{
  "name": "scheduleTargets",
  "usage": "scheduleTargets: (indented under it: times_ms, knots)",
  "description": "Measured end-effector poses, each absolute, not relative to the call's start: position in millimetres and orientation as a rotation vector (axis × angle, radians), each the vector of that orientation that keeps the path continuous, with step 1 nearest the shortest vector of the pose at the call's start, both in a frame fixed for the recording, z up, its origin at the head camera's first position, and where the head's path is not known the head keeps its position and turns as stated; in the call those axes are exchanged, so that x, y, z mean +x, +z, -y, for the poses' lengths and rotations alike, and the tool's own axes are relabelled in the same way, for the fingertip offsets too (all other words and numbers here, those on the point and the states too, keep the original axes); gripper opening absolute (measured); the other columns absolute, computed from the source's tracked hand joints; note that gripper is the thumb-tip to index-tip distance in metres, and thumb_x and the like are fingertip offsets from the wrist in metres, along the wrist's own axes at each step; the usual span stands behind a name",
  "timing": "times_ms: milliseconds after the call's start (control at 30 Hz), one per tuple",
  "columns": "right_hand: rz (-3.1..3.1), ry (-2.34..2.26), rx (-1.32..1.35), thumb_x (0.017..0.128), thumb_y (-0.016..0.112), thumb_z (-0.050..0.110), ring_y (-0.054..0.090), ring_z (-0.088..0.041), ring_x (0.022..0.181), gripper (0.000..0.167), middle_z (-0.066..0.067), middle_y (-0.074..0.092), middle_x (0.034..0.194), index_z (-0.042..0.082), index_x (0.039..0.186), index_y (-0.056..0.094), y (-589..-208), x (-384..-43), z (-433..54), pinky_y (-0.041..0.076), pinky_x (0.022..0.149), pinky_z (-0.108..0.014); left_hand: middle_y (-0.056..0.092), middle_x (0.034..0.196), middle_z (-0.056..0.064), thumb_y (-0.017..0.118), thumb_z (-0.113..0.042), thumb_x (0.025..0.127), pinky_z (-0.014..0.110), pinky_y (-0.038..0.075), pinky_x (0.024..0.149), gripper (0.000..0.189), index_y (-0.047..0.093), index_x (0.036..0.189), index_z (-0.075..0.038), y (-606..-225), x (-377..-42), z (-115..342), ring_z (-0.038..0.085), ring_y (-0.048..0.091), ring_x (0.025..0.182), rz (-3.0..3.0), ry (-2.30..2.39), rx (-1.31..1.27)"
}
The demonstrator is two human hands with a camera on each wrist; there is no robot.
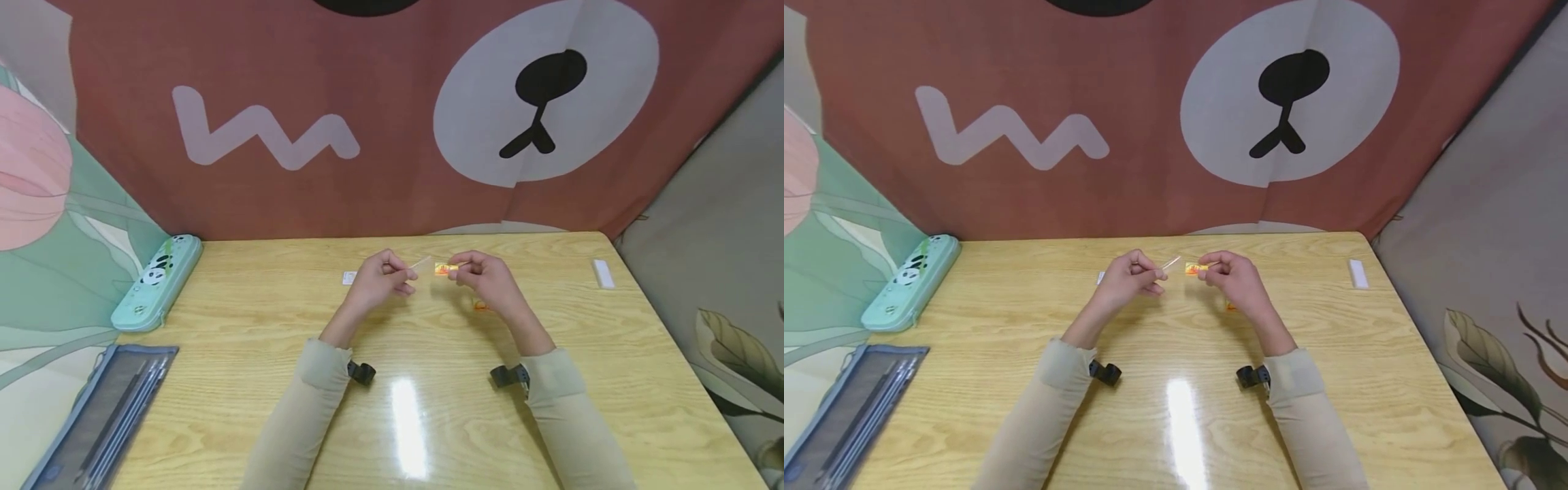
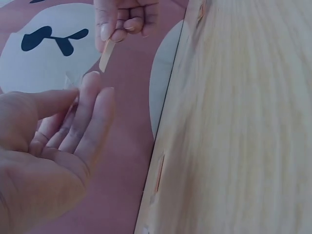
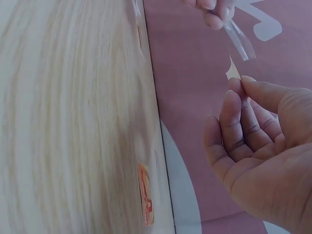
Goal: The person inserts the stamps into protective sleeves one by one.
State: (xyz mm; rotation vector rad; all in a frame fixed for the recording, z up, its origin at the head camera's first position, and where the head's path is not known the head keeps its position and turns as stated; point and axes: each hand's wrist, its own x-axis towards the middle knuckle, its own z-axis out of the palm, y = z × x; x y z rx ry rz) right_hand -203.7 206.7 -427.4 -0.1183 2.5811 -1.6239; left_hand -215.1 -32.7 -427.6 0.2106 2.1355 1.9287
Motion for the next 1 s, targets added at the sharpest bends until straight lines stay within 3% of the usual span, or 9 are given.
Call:
scheduleTargets:
  times_ms: [67, 167, 300, 367, 533, 667, 733, 867, 1000]
  knots:
    - [-2.572, -1.622, -0.120, 0.095, 0.073, 0.027, 0.065, -0.035, 0.092, 0.027, -0.020, 0.069, 0.088, 0.012, 0.118, 0.070, -427.9, -203.6, -206.1, 0.056, 0.078, -0.042, 0.076, 0.101, 0.020, 0.067, -0.005, 0.097, 0.047, 0.065, 0.080, 0.007, 0.061, 0.100, -0.002, -428.7, -213.7, 34.9, 0.018, 0.074, 0.070, -2.118, 1.979, 0.194]
    - [-2.562, -1.616, -0.116, 0.096, 0.073, 0.027, 0.065, -0.037, 0.094, 0.029, -0.018, 0.070, 0.089, 0.013, 0.120, 0.070, -428.8, -203.5, -206.2, 0.056, 0.080, -0.042, 0.076, 0.099, 0.018, 0.066, -0.003, 0.096, 0.052, 0.063, 0.085, 0.016, 0.067, 0.112, -0.003, -429.8, -212.3, 37.3, 0.027, 0.074, 0.073, -2.103, 2.010, 0.179]
    - [-2.531, -1.641, -0.125, 0.096, 0.073, 0.029, 0.067, -0.037, 0.096, 0.036, -0.021, 0.071, 0.096, 0.013, 0.128, 0.067, -429.1, -203.5, -207.2, 0.056, 0.089, -0.047, 0.074, 0.105, 0.022, 0.063, -0.003, 0.098, 0.044, 0.064, 0.084, 0.027, 0.071, 0.123, -0.006, -432.8, -211.1, 38.5, 0.023, 0.075, 0.075, -2.105, 2.022, 0.177]
    - [-2.513, -1.659, -0.134, 0.096, 0.073, 0.030, 0.067, -0.038, 0.098, 0.041, -0.020, 0.071, 0.095, 0.012, 0.132, 0.065, -429.0, -203.5, -207.6, 0.055, 0.093, -0.049, 0.073, 0.111, 0.024, 0.061, -0.002, 0.099, 0.039, 0.065, 0.081, 0.024, 0.073, 0.120, -0.005, -434.4, -210.6, 39.0, 0.012, 0.074, 0.074, -2.110, 2.036, 0.174]
    - [-2.486, -1.681, -0.150, 0.095, 0.074, 0.030, 0.067, -0.040, 0.099, 0.045, -0.012, 0.072, 0.089, 0.010, 0.134, 0.064, -428.8, -203.3, -208.5, 0.055, 0.098, -0.051, 0.071, 0.115, 0.019, 0.059, -0.008, 0.101, 0.041, 0.066, 0.072, 0.018, 0.074, 0.111, -0.005, -436.1, -209.5, 41.7, 0.015, 0.075, 0.076, -2.071, 2.056, 0.125]
    - [-2.480, -1.692, -0.145, 0.094, 0.074, 0.029, 0.067, -0.039, 0.098, 0.044, -0.015, 0.071, 0.086, 0.010, 0.133, 0.064, -427.8, -202.7, -208.1, 0.055, 0.099, -0.052, 0.074, 0.108, 0.015, 0.060, -0.014, 0.102, 0.041, 0.065, 0.063, 0.017, 0.073, 0.113, -0.008, -437.1, -208.8, 42.8, 0.020, 0.076, 0.072, -2.061, 2.009, 0.113]
    - [-2.476, -1.699, -0.145, 0.095, 0.074, 0.028, 0.067, -0.040, 0.098, 0.044, -0.017, 0.071, 0.086, 0.009, 0.133, 0.064, -427.6, -202.4, -207.4, 0.056, 0.098, -0.052, 0.075, 0.107, 0.014, 0.060, -0.015, 0.103, 0.042, 0.066, 0.065, 0.017, 0.072, 0.114, -0.008, -437.9, -208.7, 43.3, 0.022, 0.077, 0.075, -2.052, 2.010, 0.115]
    - [-2.474, -1.692, -0.159, 0.095, 0.073, 0.025, 0.068, -0.039, 0.099, 0.040, -0.021, 0.070, 0.084, 0.009, 0.130, 0.065, -429.2, -202.2, -205.1, 0.058, 0.091, -0.048, 0.074, 0.114, 0.016, 0.057, -0.009, 0.104, 0.048, 0.065, 0.080, 0.018, 0.070, 0.114, -0.004, -439.4, -208.8, 44.3, 0.020, 0.077, 0.085, -2.005, 2.097, 0.147]
    - [-2.465, -1.683, -0.157, 0.095, 0.074, 0.025, 0.068, -0.036, 0.099, 0.036, -0.022, 0.070, 0.085, 0.012, 0.127, 0.067, -432.1, -202.1, -203.6, 0.054, 0.067, -0.035, 0.070, 0.122, 0.022, 0.056, -0.005, 0.103, 0.044, 0.064, 0.087, 0.024, 0.067, 0.123, 0.004, -440.1, -208.8, 44.0, 0.015, 0.076, 0.088, -1.911, 2.171, 0.190]
